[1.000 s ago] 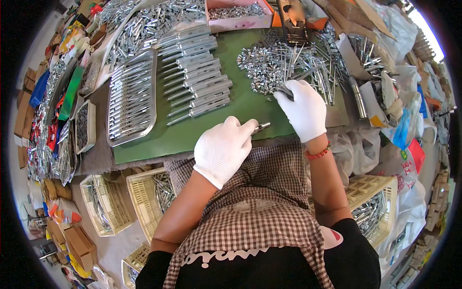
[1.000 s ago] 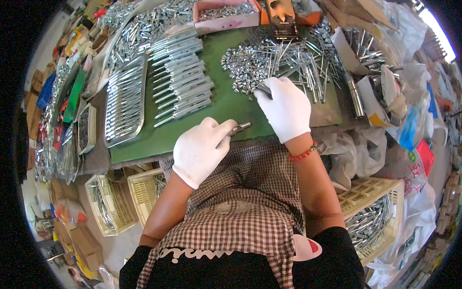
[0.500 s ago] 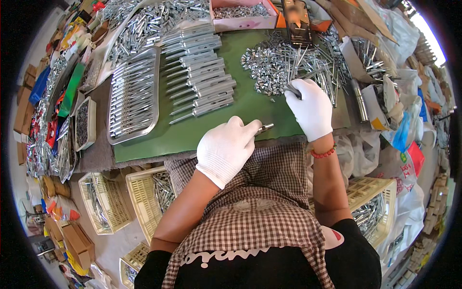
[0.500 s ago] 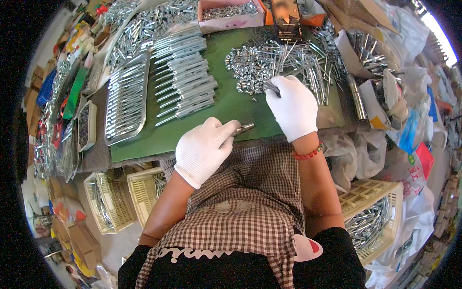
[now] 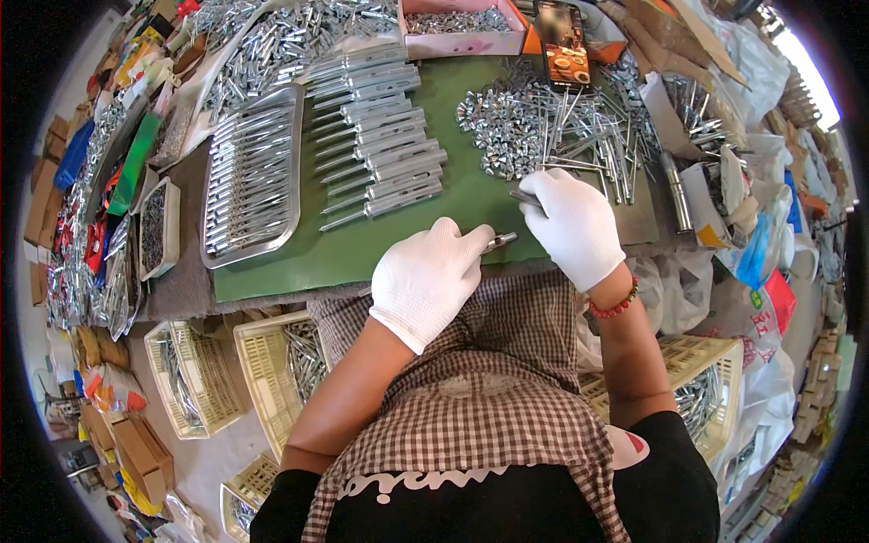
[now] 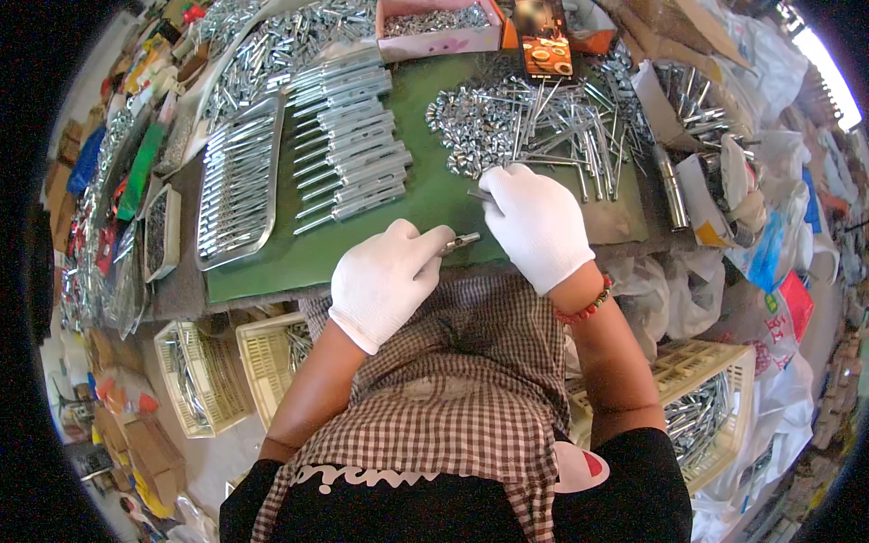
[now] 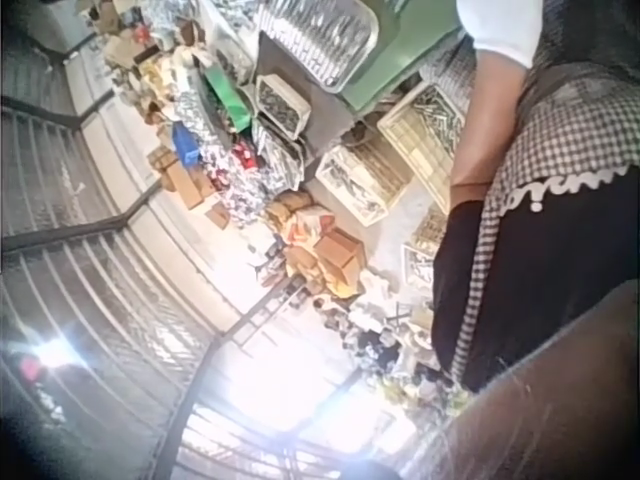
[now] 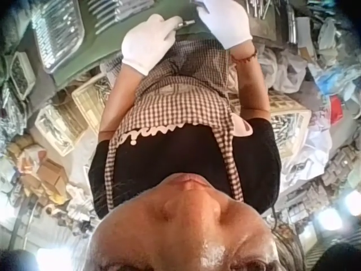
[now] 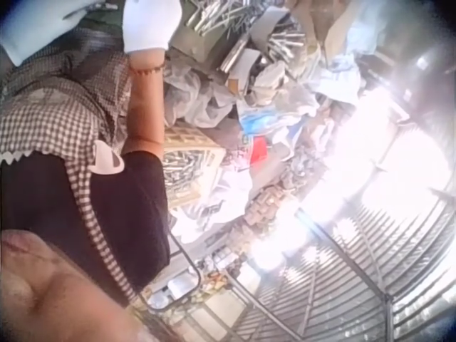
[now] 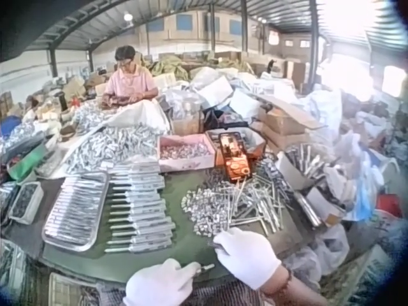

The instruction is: Manually assembling metal hardware components by inserting pins into metal sleeves at a workbench.

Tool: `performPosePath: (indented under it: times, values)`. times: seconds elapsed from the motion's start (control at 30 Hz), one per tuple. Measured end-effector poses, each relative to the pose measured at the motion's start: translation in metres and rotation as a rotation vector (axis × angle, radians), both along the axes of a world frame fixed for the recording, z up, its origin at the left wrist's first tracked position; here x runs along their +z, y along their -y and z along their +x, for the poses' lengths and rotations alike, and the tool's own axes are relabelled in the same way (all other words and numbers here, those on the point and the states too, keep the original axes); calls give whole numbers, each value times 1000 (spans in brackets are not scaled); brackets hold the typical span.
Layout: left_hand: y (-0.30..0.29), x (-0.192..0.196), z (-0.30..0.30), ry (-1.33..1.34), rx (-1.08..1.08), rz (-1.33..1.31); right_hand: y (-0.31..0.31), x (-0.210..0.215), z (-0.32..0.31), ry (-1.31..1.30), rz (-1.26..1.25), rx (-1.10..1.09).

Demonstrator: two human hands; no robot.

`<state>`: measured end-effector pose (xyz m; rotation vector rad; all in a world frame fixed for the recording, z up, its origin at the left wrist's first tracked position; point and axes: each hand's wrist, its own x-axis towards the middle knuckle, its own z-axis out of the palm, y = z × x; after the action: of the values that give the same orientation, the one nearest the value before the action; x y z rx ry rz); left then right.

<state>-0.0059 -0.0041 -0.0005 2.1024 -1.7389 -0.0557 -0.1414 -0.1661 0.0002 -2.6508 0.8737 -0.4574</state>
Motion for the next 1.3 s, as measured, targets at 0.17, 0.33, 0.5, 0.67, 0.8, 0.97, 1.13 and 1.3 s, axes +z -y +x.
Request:
performPosePath:
  times: [0.17, 0.33, 0.5, 0.67, 0.8, 0.97, 1.13, 1.3]
  values:
    - [1, 2, 1, -7, -10, 11, 0, -5, -12, 180, 86, 144]
    - [0, -1, 2, -18, -9, 6, -22, 0, -15, 350, 395, 131]
    - [2, 1, 1, -6, -10, 38, -32, 2, -11, 306, 294, 209]
    - [0, 1, 1, 9, -6, 13, -35, 1, -10, 255, 237, 192]
    - [1, 1, 1, 16, -8, 10, -35, 1, -7, 274, 241, 175]
    - [1, 4, 2, 4, -37, 65, -35, 3, -2, 207, 241, 177]
    - [-1, 0, 3, 72, -78, 50, -30, 4, -1, 201, 263, 206]
    - [0, -3, 5, 108, -54, 46, -36, 11, -4, 81, 97, 74]
